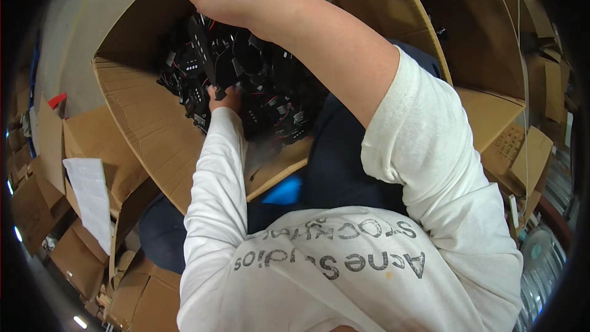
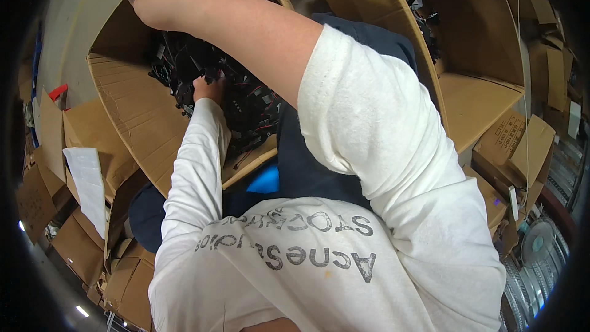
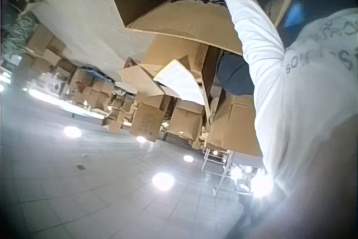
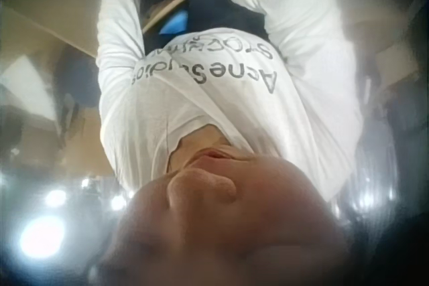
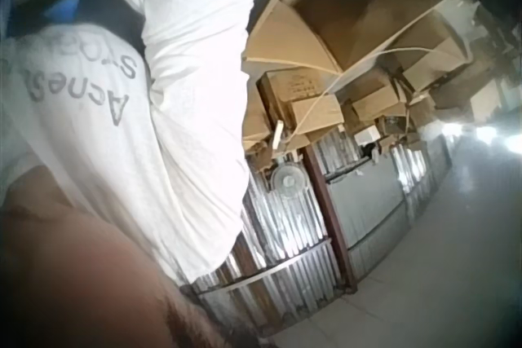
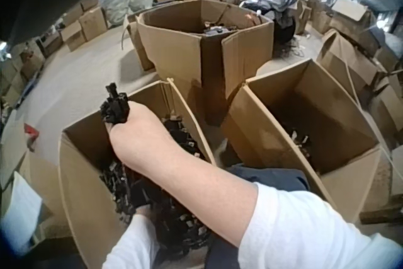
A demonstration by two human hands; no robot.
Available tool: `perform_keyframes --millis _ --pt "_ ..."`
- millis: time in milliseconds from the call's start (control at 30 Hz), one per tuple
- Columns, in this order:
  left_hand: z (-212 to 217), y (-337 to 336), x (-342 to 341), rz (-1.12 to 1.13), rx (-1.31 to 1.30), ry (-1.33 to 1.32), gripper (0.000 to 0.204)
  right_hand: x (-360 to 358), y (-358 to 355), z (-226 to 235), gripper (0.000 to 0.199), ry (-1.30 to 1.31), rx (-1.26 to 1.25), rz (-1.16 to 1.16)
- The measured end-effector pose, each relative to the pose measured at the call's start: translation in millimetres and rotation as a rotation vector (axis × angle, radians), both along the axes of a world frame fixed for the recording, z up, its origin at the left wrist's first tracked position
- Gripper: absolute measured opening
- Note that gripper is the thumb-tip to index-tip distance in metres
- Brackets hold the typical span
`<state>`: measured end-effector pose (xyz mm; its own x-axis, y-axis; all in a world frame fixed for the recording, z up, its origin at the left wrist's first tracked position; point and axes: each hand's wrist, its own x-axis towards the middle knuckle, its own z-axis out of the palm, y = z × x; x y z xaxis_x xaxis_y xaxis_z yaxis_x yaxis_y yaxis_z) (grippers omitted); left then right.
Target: The person gathers electronic switch panels with attached wiring harnesses from a cardboard box, secures a bundle of wire connectors with a band, and organizes the connectors by hand.
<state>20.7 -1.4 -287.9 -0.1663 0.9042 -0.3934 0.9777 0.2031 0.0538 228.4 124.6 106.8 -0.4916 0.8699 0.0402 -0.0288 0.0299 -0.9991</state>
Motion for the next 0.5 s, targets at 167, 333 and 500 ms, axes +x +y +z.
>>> perform_keyframes --millis 167,333,500 --pt "56 -2 -20 0.289 0.451 -0.566 0.045 -38 -21 0 0.025 -1.058 0.328 -0.65" --pt "143 -1 -79 0.579 0.503 -1.375 0.043 4 -2 -17 0.027 -0.661 0.181 -0.339" --pt "250 14 -48 0.515 0.728 -1.59 0.034 1 12 -38 0.031 -0.459 0.072 -0.04"
